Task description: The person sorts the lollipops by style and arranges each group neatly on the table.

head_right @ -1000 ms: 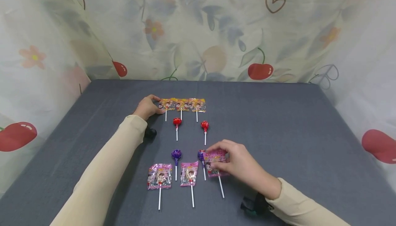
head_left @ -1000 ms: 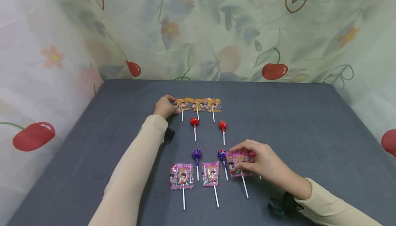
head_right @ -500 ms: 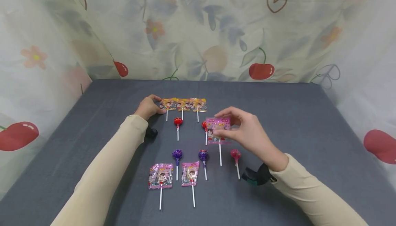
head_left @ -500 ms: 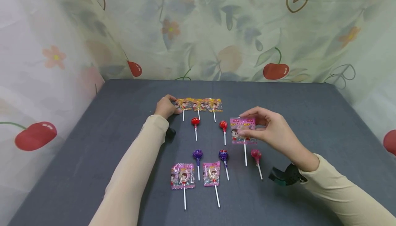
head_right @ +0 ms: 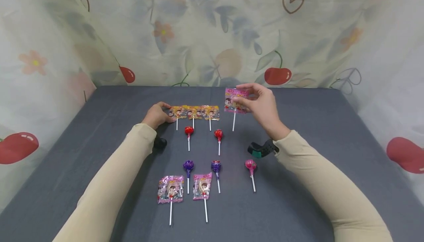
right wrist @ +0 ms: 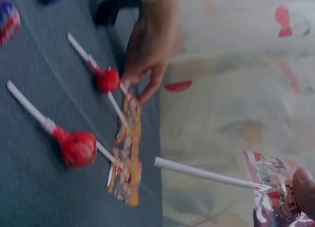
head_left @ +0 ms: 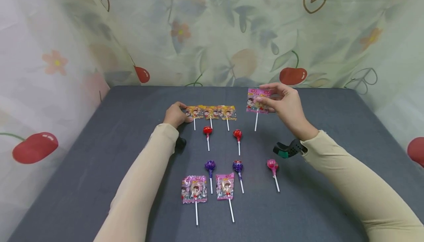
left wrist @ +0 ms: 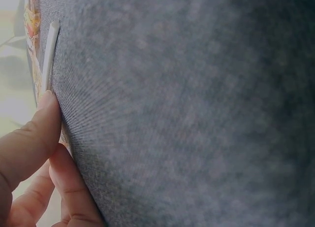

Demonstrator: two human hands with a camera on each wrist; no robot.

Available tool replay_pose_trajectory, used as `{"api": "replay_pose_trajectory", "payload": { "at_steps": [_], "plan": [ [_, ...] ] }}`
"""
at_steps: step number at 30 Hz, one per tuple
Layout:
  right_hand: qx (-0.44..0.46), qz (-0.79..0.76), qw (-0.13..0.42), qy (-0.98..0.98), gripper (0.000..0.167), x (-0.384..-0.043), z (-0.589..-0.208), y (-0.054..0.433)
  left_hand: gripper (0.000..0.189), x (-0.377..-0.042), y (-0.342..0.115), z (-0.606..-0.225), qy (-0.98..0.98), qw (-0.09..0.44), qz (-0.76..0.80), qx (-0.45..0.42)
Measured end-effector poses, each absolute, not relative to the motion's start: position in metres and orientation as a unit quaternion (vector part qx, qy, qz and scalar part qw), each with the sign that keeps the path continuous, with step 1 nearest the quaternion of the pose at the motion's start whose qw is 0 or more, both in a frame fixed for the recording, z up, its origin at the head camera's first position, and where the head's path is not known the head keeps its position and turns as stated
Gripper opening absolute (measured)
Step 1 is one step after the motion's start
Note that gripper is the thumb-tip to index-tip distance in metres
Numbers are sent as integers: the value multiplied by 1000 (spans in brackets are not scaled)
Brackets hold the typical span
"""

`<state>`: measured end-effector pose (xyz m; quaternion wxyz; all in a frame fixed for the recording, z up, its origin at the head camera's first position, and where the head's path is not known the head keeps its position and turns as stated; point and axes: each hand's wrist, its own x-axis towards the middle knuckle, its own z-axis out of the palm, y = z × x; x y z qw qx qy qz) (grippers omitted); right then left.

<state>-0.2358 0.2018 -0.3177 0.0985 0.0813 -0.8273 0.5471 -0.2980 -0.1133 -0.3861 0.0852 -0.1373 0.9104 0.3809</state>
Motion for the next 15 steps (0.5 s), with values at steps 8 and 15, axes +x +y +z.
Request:
{"api": "replay_pose_trajectory", "payload": {
  "at_steps": [8,15],
  "plan": [
    [36,605,34,-794,45,-278,-333,192,58,-299,-113,-388,911,86,379,-139],
    [20,557,-18,-830,49,-299,-349,184,57,-299,-113,-387,910,89,380,-142]
  ]
}}
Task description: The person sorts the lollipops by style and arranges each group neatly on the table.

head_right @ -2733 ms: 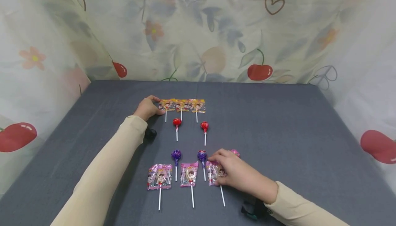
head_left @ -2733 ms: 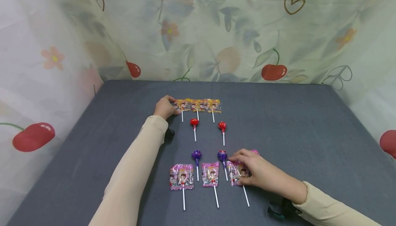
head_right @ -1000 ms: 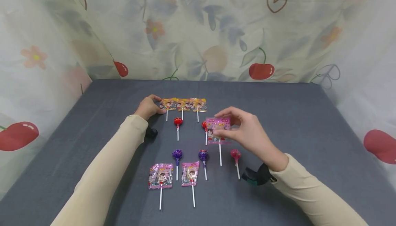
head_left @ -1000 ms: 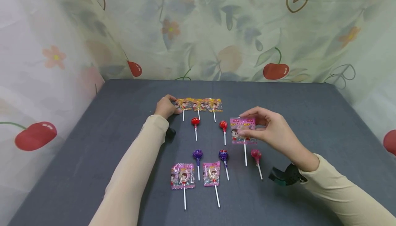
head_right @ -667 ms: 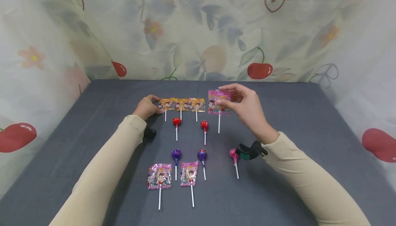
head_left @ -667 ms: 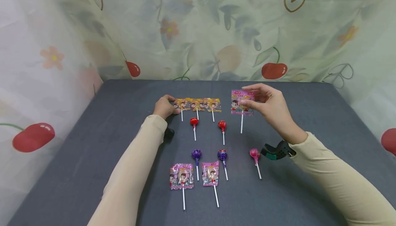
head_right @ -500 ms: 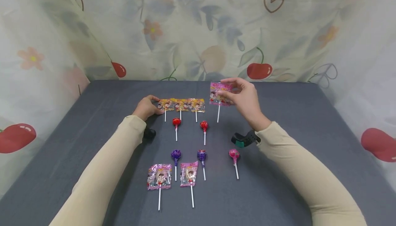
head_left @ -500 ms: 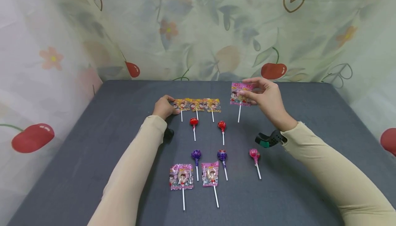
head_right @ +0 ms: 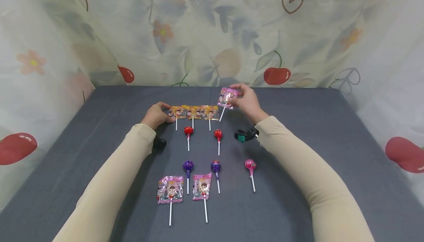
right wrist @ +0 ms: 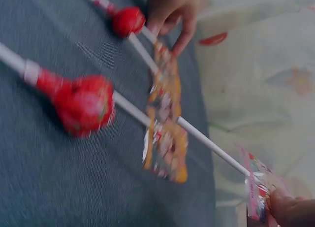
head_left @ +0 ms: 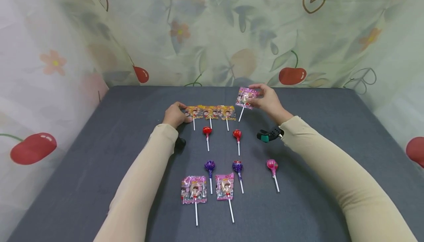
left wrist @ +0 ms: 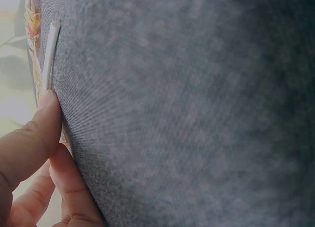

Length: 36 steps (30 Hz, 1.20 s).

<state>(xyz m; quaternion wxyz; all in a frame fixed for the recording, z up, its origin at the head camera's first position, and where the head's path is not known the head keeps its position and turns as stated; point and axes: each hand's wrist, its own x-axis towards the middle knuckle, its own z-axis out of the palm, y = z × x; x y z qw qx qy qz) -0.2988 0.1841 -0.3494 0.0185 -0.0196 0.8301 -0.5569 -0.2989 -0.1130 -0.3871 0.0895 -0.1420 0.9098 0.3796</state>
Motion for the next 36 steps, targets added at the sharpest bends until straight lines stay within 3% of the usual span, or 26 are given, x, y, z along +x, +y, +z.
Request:
{"api": "replay_pose_trajectory", "payload": {
  "at_steps": [21,36],
  "plan": [
    [-3,-480,118,869,50,-325,-385,193,58,-298,-113,-385,912,81,376,-139],
    [-2,-409,92,908,47,-328,-382,183,57,-300,-115,-386,911,77,378,-144]
  ]
}}
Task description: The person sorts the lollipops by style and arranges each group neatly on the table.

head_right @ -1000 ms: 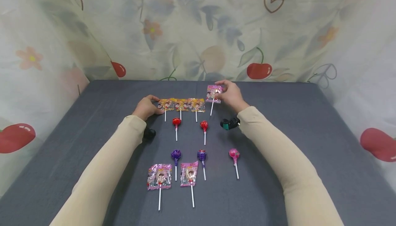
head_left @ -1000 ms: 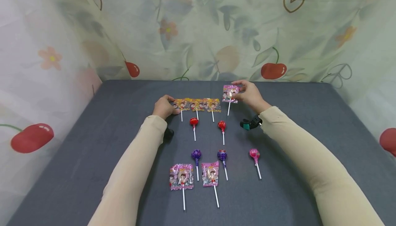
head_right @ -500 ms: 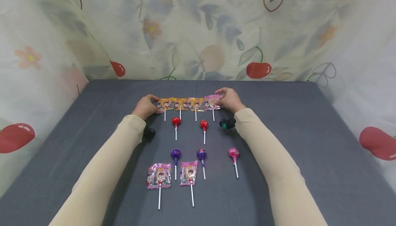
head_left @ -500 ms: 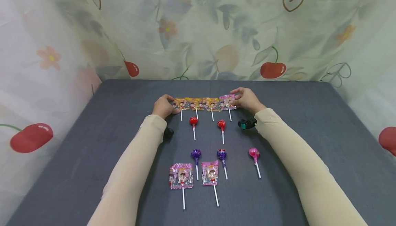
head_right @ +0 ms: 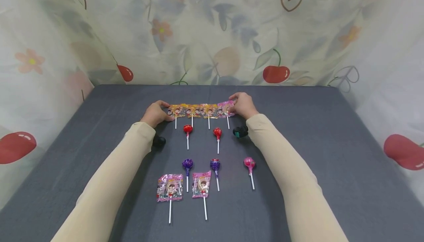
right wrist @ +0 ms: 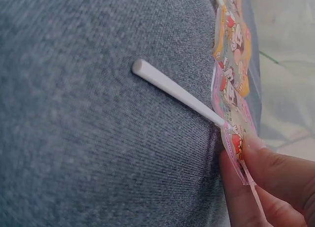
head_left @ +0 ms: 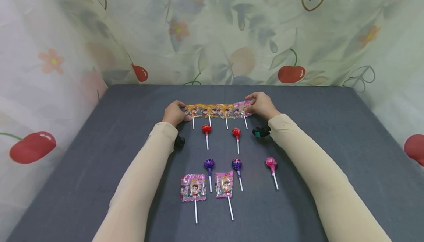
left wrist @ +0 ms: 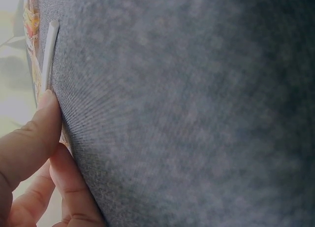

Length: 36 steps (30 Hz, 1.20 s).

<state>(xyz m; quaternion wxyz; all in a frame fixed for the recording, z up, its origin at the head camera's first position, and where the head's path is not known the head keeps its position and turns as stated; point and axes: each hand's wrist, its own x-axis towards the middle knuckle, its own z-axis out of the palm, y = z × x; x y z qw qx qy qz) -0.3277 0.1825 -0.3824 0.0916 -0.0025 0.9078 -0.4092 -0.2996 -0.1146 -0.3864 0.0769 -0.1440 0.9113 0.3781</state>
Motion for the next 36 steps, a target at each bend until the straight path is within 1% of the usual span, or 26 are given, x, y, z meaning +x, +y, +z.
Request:
{"api": "replay_pose_trajectory", "payload": {
  "at_steps": [5,12,18,26,36],
  "plan": [
    [2,-385,87,919,46,-326,-378,180,57,-299,-114,-385,911,77,378,-148],
    [23,-391,84,916,45,-325,-374,177,57,-298,-115,-383,911,83,381,-136],
    [33,-364,65,929,43,-325,-376,177,57,-299,-116,-384,910,87,382,-135],
    [24,-342,53,938,42,-325,-379,178,58,-301,-117,-387,912,83,377,-138],
    [36,-337,50,939,41,-326,-383,179,57,-299,-117,-385,910,85,383,-133]
  ]
}}
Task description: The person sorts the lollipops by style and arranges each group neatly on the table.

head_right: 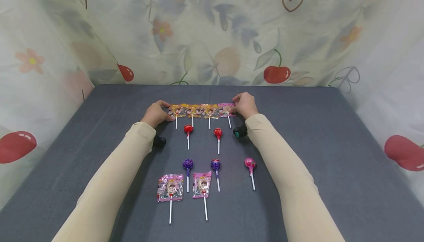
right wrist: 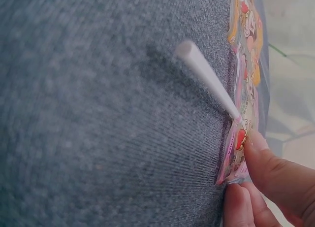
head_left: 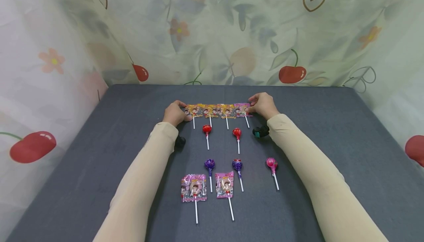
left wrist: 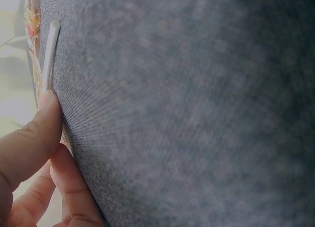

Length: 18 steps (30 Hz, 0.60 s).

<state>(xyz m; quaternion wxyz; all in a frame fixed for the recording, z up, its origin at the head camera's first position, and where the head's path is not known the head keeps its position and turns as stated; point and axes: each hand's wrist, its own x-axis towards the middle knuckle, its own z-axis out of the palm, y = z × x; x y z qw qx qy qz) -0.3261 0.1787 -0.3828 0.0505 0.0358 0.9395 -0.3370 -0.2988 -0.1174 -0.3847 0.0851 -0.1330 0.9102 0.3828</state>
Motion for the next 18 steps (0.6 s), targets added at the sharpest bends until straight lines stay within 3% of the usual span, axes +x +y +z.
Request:
{"api": "replay_pose_trajectory", "payload": {
  "at_steps": [18],
  "plan": [
    [17,-334,82,939,46,-321,-376,176,58,-300,-117,-388,912,79,378,-137]
  ]
}}
